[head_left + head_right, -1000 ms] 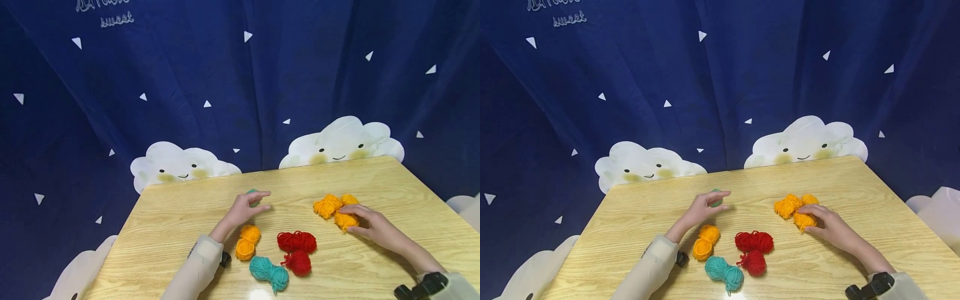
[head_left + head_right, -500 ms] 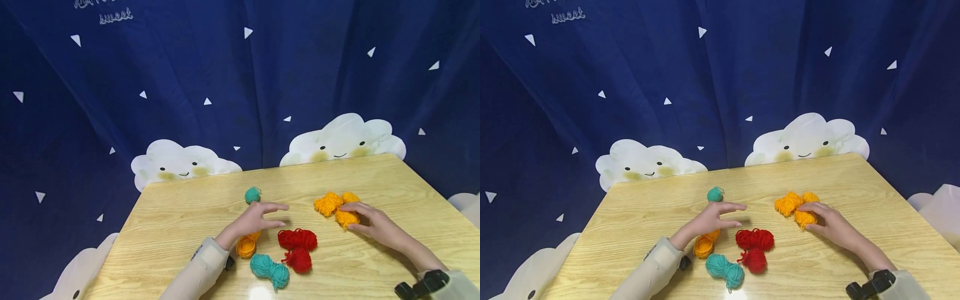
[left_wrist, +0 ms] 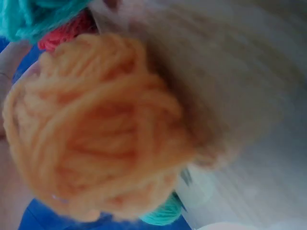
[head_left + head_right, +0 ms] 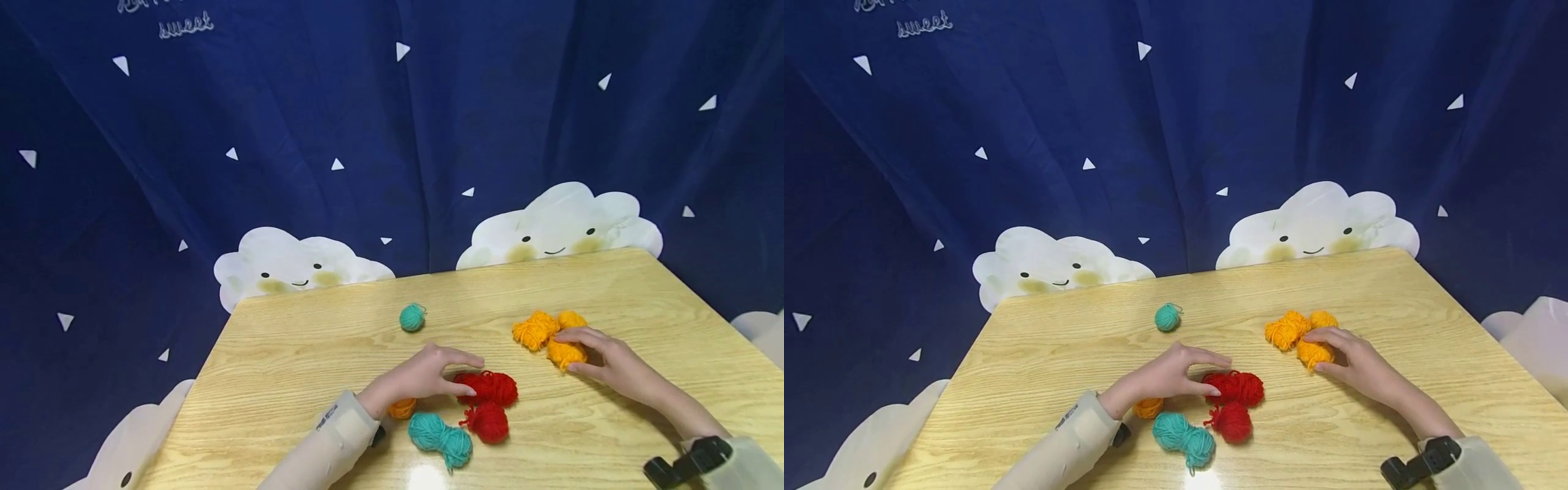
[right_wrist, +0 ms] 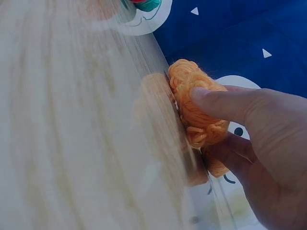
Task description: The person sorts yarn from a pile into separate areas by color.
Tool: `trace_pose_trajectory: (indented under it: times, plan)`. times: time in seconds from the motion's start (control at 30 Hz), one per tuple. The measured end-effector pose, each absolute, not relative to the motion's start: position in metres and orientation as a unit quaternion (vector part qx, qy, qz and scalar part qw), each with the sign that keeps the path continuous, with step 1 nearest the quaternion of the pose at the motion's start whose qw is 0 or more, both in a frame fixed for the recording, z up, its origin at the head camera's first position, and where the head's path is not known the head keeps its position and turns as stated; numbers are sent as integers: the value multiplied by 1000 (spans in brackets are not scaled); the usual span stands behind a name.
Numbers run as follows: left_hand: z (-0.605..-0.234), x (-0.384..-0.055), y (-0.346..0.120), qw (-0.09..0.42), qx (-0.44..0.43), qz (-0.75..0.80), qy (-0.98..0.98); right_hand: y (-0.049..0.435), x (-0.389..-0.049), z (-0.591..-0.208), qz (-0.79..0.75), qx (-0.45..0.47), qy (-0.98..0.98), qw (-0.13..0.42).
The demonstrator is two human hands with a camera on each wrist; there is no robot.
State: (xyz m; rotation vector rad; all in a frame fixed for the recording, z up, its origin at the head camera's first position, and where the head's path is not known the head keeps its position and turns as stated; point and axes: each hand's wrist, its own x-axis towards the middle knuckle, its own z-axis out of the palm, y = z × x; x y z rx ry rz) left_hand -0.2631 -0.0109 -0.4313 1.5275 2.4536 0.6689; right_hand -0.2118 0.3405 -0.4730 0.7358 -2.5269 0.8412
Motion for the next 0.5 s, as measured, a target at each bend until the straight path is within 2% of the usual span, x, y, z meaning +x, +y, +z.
trace_pose_trajectory:
  times: [0.5]
  plan:
    - [-436, -258, -8, 75, 546, 177, 816, 341, -212, -473, 297, 257, -901, 183]
